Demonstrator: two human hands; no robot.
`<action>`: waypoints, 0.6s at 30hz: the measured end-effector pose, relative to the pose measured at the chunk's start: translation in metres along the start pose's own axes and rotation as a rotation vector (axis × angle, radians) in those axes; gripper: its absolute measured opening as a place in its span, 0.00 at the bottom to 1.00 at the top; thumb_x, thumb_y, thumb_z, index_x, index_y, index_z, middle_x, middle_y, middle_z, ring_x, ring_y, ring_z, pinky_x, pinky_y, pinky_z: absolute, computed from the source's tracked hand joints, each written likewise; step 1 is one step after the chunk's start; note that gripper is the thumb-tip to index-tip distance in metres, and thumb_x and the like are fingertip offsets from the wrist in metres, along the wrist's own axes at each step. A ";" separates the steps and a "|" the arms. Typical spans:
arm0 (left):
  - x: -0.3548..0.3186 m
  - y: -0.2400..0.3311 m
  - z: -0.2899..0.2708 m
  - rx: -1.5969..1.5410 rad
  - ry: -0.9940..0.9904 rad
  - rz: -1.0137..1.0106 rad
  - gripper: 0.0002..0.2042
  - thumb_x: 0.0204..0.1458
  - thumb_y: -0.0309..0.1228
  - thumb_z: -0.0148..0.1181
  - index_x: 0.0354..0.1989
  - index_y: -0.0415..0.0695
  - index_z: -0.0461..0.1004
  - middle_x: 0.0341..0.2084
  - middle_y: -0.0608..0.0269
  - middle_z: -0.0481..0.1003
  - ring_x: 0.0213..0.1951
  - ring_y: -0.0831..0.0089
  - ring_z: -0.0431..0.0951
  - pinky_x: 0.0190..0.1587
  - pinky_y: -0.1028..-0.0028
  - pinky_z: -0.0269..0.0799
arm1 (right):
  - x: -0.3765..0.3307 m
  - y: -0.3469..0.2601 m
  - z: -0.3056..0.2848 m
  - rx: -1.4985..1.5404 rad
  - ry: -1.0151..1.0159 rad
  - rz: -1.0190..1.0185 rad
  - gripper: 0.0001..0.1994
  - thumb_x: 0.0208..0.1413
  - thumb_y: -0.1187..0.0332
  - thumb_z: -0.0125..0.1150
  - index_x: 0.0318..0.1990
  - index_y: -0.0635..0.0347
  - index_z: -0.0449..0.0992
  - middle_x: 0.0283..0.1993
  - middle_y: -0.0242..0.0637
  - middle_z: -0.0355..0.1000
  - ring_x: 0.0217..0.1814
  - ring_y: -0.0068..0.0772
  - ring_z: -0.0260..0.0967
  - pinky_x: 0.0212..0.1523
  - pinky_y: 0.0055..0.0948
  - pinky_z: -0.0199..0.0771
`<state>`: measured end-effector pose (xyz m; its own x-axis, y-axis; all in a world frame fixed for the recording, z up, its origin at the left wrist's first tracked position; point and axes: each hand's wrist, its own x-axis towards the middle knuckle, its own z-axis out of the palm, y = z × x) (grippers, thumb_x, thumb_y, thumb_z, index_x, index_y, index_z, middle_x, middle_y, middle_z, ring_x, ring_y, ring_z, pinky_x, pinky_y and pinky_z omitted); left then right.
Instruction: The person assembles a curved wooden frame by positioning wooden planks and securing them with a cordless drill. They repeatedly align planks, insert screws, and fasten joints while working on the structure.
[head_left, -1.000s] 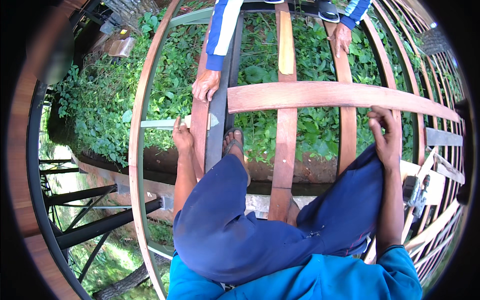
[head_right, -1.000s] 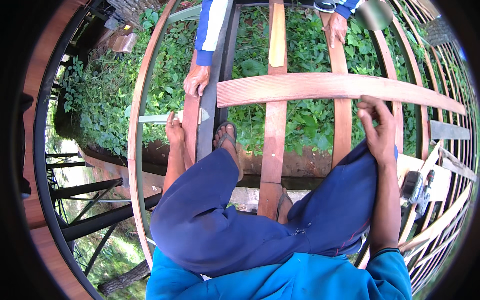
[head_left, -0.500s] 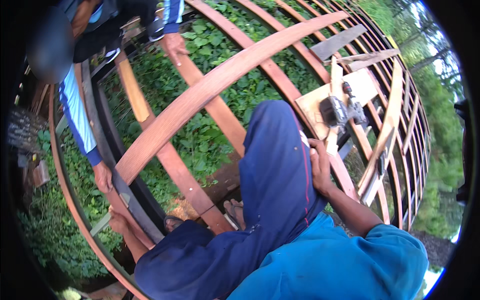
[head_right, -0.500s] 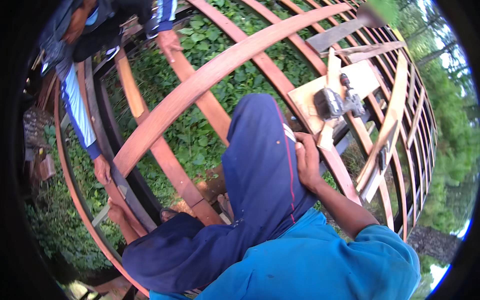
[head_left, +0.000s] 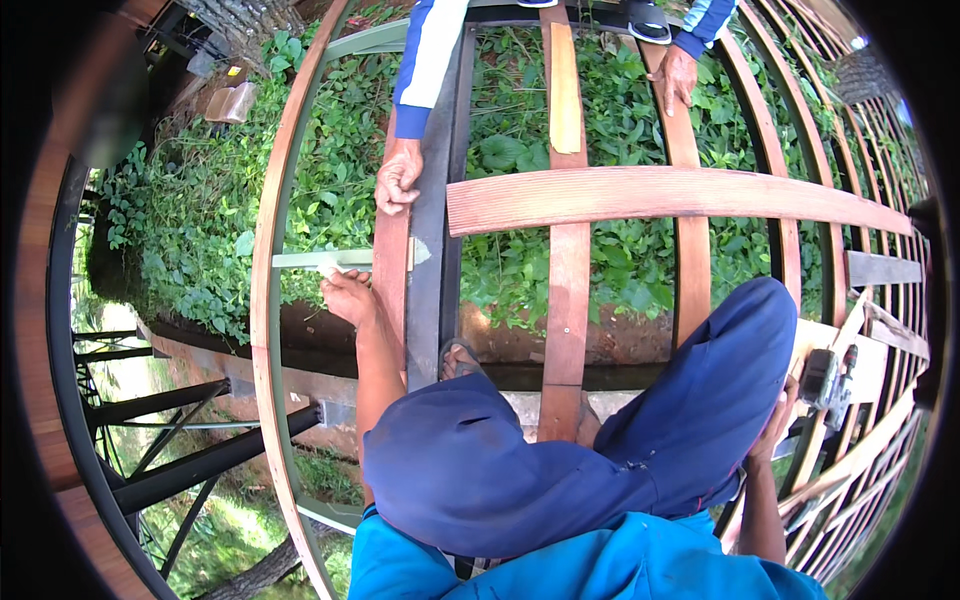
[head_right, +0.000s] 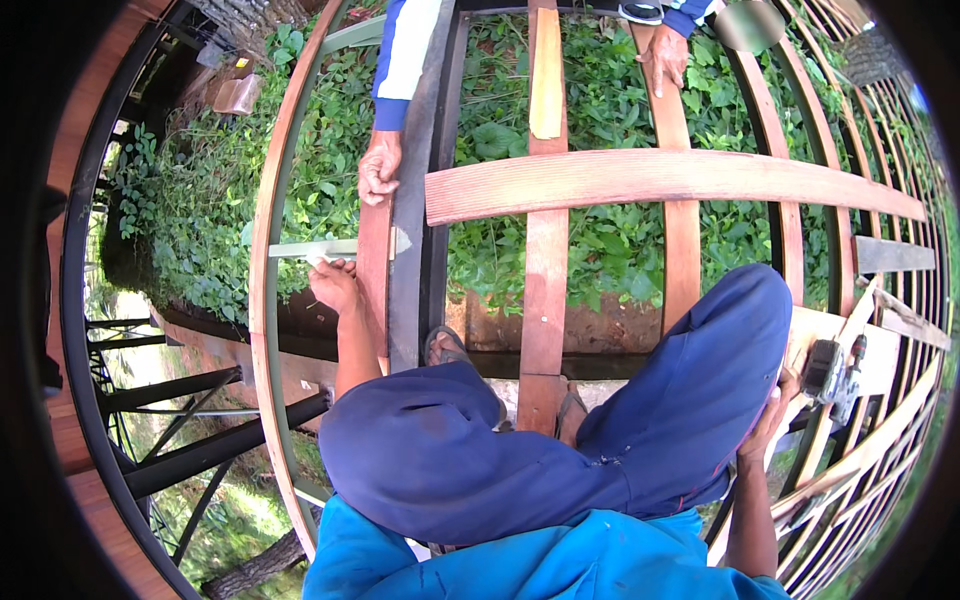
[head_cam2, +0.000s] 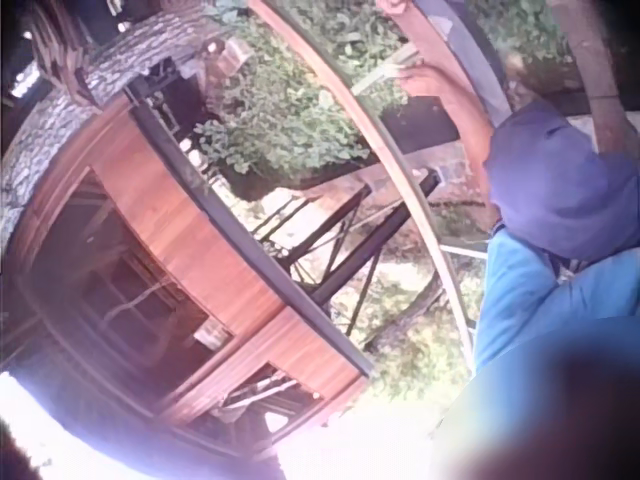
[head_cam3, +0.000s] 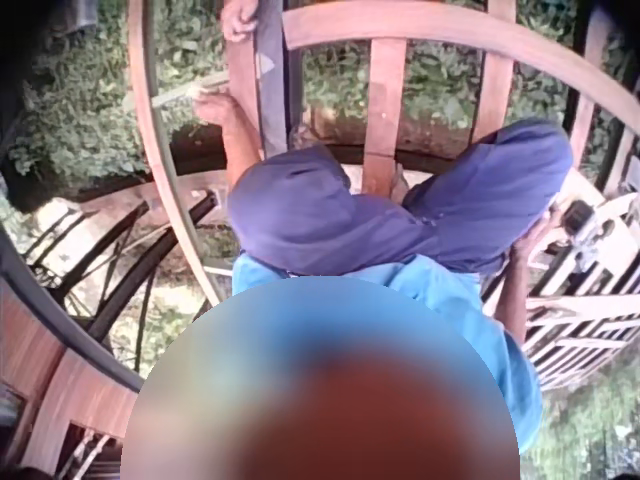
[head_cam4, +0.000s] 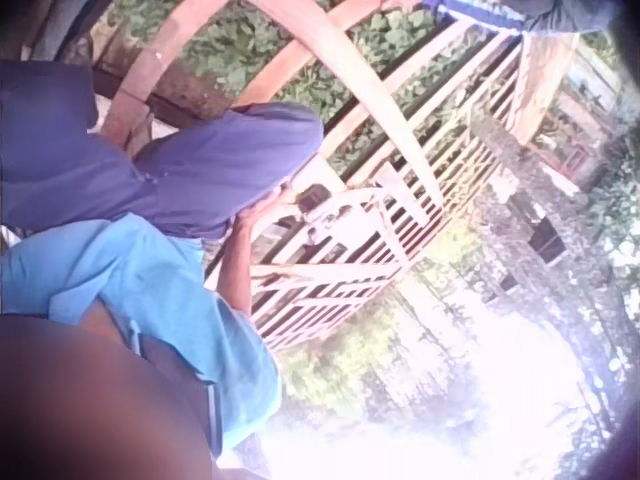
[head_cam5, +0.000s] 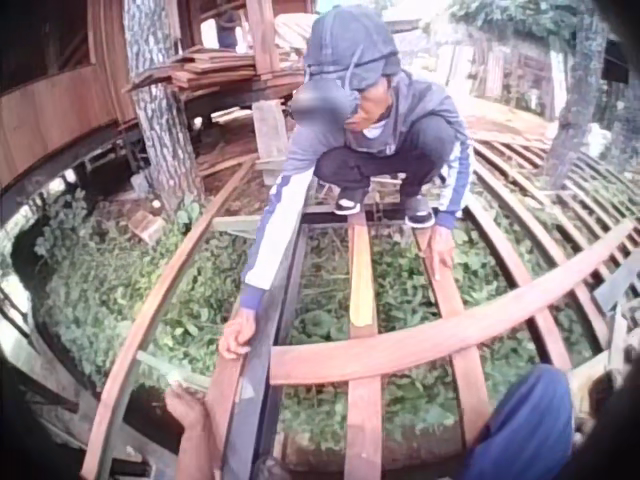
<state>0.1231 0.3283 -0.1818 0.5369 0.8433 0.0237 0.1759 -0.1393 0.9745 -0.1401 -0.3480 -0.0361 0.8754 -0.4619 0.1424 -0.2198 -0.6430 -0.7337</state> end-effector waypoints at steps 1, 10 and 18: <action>0.001 -0.008 -0.008 -0.106 -0.064 0.099 0.18 0.73 0.40 0.47 0.43 0.33 0.68 0.27 0.55 0.78 0.24 0.67 0.81 0.27 0.70 0.80 | -0.002 0.001 0.000 0.125 -0.067 0.047 0.32 0.70 0.45 0.37 0.57 0.70 0.69 0.54 0.48 0.69 0.61 0.42 0.66 0.66 0.39 0.61; -0.036 -0.035 -0.014 0.744 -0.119 0.534 0.21 0.70 0.44 0.50 0.47 0.33 0.74 0.36 0.33 0.79 0.36 0.32 0.78 0.36 0.44 0.73 | 0.000 0.113 -0.099 -0.169 0.644 0.515 0.19 0.70 0.65 0.56 0.64 0.62 0.72 0.43 0.39 0.78 0.40 0.27 0.74 0.41 0.29 0.77; -0.045 -0.031 -0.066 0.830 -0.140 0.405 0.23 0.70 0.47 0.47 0.48 0.35 0.74 0.36 0.33 0.79 0.40 0.29 0.78 0.41 0.40 0.71 | 0.067 0.283 -0.165 1.246 0.758 0.855 0.27 0.67 0.52 0.64 0.62 0.63 0.71 0.58 0.51 0.75 0.55 0.49 0.78 0.57 0.53 0.82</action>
<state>0.0390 0.3291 -0.1984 0.7711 0.5869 0.2470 0.4578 -0.7806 0.4256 -0.2147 -0.6617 -0.1242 0.2239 -0.8032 -0.5520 0.2853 0.5956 -0.7509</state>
